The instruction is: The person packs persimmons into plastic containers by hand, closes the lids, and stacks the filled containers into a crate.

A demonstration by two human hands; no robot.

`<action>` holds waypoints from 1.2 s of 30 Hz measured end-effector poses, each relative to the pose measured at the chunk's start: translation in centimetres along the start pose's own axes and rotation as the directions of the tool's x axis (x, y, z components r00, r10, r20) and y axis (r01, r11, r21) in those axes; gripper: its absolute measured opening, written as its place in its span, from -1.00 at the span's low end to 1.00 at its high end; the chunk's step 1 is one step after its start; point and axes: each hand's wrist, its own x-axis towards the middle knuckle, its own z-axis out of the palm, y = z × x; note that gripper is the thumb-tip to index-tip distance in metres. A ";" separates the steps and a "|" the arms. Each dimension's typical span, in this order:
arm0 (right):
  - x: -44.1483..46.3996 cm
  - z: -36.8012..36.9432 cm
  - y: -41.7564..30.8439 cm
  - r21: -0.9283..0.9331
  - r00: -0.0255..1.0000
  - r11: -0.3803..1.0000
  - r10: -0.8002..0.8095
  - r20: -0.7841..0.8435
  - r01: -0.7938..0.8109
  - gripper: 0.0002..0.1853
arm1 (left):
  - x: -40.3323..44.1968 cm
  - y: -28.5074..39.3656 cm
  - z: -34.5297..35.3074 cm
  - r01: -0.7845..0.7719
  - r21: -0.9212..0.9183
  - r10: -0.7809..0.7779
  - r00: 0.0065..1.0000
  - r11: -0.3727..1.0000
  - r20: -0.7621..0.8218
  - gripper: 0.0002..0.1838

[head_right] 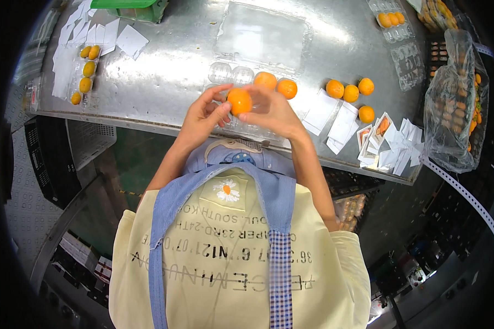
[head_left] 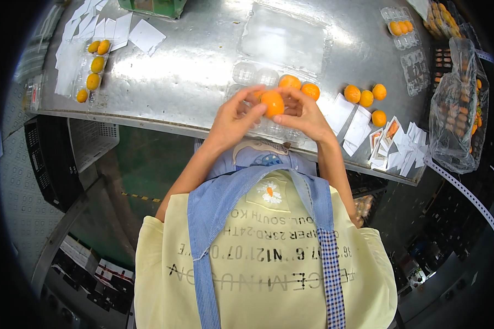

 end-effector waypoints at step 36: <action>2.7 2.0 -0.2 -0.917 0.898 0.396 -0.417 -0.138 0.043 -0.57 | 1.1 -7.2 -5.7 0.102 0.469 0.043 0.957 0.877 -0.288 -0.64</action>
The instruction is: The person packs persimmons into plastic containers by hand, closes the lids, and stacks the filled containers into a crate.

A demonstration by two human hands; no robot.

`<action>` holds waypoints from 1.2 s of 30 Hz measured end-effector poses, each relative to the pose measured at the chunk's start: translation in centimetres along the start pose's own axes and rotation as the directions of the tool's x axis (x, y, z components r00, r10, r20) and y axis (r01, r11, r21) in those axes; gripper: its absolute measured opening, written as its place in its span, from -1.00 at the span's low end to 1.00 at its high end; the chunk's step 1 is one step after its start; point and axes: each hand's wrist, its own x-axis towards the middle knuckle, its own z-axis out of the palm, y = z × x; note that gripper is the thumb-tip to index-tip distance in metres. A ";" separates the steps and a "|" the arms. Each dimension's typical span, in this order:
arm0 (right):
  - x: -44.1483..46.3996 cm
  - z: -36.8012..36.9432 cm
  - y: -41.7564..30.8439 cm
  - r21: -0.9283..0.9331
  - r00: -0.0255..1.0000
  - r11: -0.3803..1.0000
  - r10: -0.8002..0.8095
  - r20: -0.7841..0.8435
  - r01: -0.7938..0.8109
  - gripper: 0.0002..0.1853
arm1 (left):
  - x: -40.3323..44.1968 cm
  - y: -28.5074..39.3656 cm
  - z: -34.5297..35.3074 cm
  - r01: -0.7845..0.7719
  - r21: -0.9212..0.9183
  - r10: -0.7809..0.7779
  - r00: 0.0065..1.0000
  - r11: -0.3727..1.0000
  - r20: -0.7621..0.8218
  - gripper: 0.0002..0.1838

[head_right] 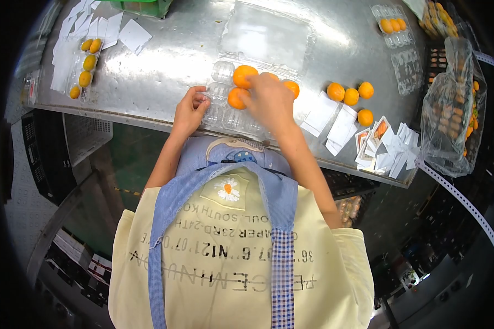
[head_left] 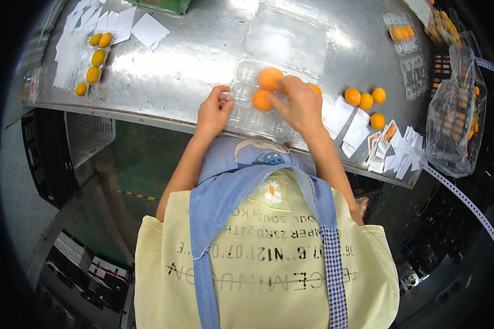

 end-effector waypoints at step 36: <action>-4.1 0.5 -0.9 0.642 0.989 0.753 -0.087 -0.118 0.143 -0.36 | -3.1 8.9 -0.4 0.184 -0.654 0.142 0.899 0.734 0.413 -0.45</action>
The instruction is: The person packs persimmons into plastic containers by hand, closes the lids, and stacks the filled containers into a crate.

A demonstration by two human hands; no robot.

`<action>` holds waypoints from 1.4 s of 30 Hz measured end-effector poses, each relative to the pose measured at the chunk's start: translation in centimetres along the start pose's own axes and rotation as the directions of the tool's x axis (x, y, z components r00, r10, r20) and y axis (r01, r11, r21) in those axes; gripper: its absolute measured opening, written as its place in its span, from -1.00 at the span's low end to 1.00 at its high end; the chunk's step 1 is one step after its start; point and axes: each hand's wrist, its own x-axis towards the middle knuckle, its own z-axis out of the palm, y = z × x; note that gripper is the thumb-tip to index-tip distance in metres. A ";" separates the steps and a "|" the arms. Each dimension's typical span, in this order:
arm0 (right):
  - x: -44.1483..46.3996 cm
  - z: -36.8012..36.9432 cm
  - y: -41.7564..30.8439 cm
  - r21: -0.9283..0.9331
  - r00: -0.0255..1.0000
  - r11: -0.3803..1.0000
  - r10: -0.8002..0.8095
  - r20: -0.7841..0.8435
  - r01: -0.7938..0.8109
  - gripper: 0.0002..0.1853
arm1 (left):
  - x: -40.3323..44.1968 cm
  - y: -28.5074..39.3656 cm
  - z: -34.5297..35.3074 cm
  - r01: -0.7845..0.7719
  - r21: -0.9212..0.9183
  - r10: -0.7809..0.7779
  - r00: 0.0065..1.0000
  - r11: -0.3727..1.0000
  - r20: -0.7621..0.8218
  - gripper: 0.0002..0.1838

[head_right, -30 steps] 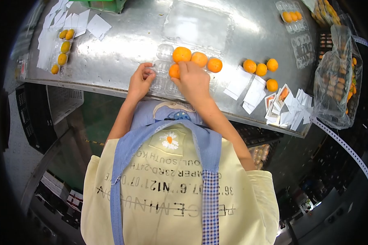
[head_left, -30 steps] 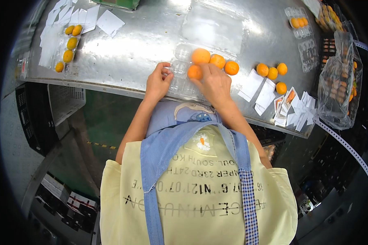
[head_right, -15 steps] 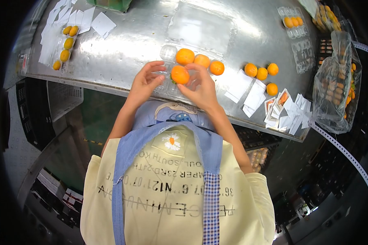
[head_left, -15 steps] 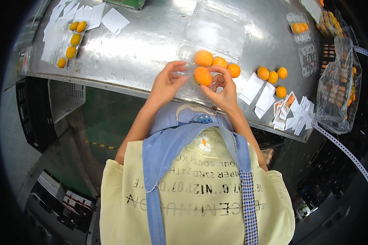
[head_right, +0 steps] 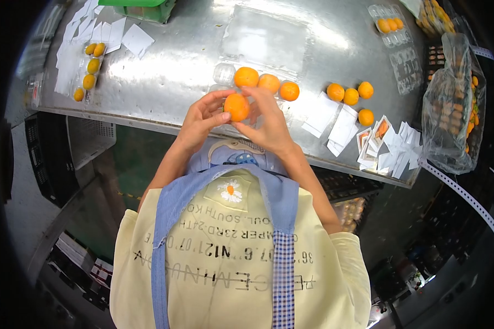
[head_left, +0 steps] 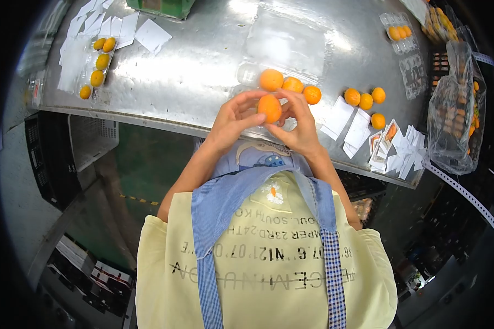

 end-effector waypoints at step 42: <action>-1.5 -23.5 7.2 -0.815 0.996 0.574 0.074 -0.040 -0.075 -0.39 | 3.9 -6.6 -5.7 0.176 0.523 0.052 0.919 0.834 -0.392 -0.74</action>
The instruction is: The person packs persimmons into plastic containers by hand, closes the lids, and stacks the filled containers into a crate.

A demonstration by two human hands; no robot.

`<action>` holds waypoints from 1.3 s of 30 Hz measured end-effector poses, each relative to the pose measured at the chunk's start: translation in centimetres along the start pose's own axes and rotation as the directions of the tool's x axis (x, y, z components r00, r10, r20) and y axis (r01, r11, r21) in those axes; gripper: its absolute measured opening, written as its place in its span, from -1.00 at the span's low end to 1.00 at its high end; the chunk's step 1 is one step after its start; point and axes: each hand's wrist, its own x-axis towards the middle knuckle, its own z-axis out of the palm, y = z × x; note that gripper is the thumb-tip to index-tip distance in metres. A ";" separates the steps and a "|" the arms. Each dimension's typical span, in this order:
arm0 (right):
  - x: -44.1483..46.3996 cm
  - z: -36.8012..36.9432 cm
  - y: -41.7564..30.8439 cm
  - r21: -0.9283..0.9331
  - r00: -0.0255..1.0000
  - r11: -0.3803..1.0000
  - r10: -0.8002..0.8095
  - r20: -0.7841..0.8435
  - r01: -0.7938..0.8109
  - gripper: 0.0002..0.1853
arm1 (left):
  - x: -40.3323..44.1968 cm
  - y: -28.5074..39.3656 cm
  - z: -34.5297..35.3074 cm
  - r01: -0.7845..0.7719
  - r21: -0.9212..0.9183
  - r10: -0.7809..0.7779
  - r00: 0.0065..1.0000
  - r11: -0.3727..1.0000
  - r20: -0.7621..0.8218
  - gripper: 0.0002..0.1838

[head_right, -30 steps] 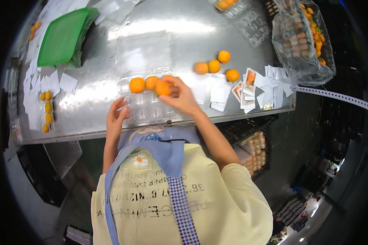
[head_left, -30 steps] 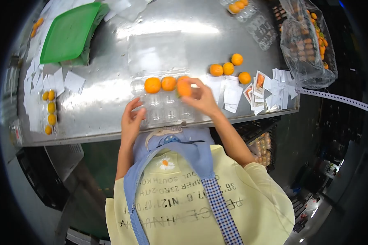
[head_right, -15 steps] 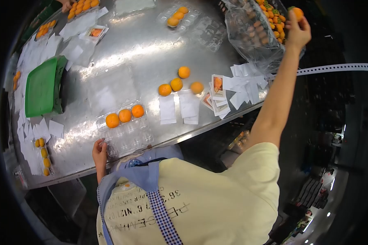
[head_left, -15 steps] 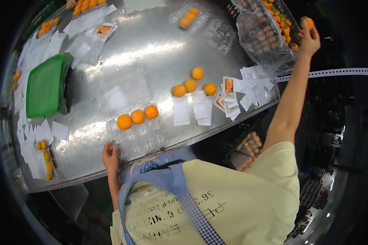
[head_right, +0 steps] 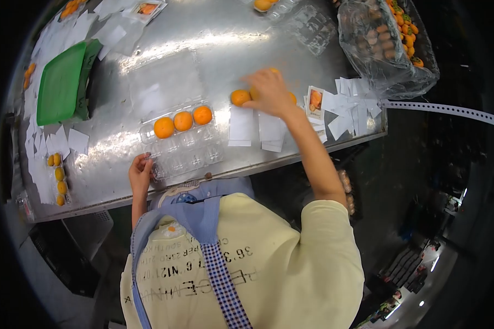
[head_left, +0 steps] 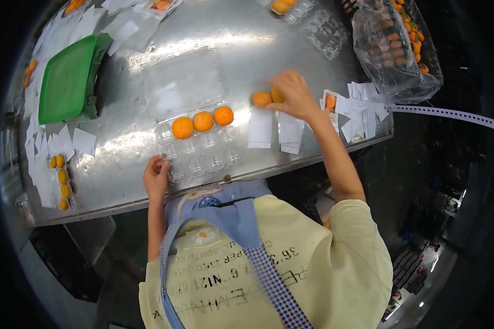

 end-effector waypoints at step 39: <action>1.5 8.9 -19.3 0.334 0.983 0.925 -0.156 -0.095 0.179 -0.46 | 0.3 -0.7 -0.2 -0.021 0.001 0.021 0.999 1.000 -0.045 -0.71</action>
